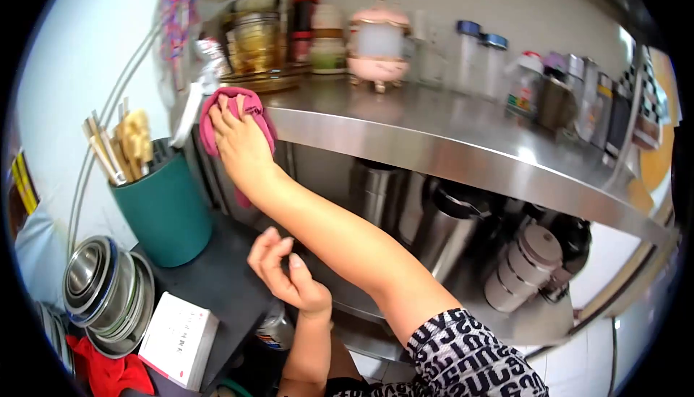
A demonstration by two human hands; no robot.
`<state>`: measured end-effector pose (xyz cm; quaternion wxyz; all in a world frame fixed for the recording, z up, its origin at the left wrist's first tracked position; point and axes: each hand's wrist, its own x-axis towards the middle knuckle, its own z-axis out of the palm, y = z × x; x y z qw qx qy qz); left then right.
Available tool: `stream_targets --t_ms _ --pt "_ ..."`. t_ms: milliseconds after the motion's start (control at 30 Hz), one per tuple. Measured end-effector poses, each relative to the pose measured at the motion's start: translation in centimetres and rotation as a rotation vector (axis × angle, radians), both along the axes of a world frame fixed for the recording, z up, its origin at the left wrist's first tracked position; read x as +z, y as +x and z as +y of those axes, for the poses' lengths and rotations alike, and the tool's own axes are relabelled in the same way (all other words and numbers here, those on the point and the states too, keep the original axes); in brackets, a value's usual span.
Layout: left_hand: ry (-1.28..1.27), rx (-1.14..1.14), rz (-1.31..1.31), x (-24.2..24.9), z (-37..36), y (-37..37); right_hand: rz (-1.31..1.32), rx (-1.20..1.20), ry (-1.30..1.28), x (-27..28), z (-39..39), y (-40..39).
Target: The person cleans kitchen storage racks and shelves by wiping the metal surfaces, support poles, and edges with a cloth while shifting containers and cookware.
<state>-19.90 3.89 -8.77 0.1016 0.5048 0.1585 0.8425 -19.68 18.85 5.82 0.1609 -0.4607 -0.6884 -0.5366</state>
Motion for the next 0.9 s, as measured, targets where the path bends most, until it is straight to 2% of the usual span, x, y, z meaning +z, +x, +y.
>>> stream_targets --t_ms 133,200,267,300,400,467,500,700,900 --pt "0.112 0.116 0.051 3.6 -2.2 3.5 0.071 -0.04 0.126 0.1 -12.2 7.5" --pt "0.148 0.128 0.191 5.8 -4.4 5.4 0.127 -0.006 0.163 -0.1 -17.7 11.4" --pt "0.238 0.155 0.334 8.8 -6.7 8.1 0.132 -0.091 0.232 -0.5 -21.8 14.8" --pt "0.272 0.09 0.41 9.8 -8.0 9.7 0.264 0.005 0.219 -0.6 -24.0 15.9" --pt "0.403 0.003 0.574 11.6 -13.2 14.1 0.181 -0.201 0.386 -0.1 -30.7 21.9" --pt "0.44 -0.056 0.623 12.7 -17.6 17.3 0.201 -0.235 0.432 0.0 -35.9 25.0" --pt "0.456 -0.114 0.665 13.0 -19.7 18.9 0.217 -0.178 0.512 -0.1 -38.1 26.7" --pt "0.703 -0.239 0.636 13.5 -30.8 29.1 0.285 -0.291 0.708 -0.4 -51.5 34.7" --pt "0.937 -0.372 0.638 14.2 -40.7 38.2 0.352 -0.396 0.862 -1.6 -59.7 39.4"
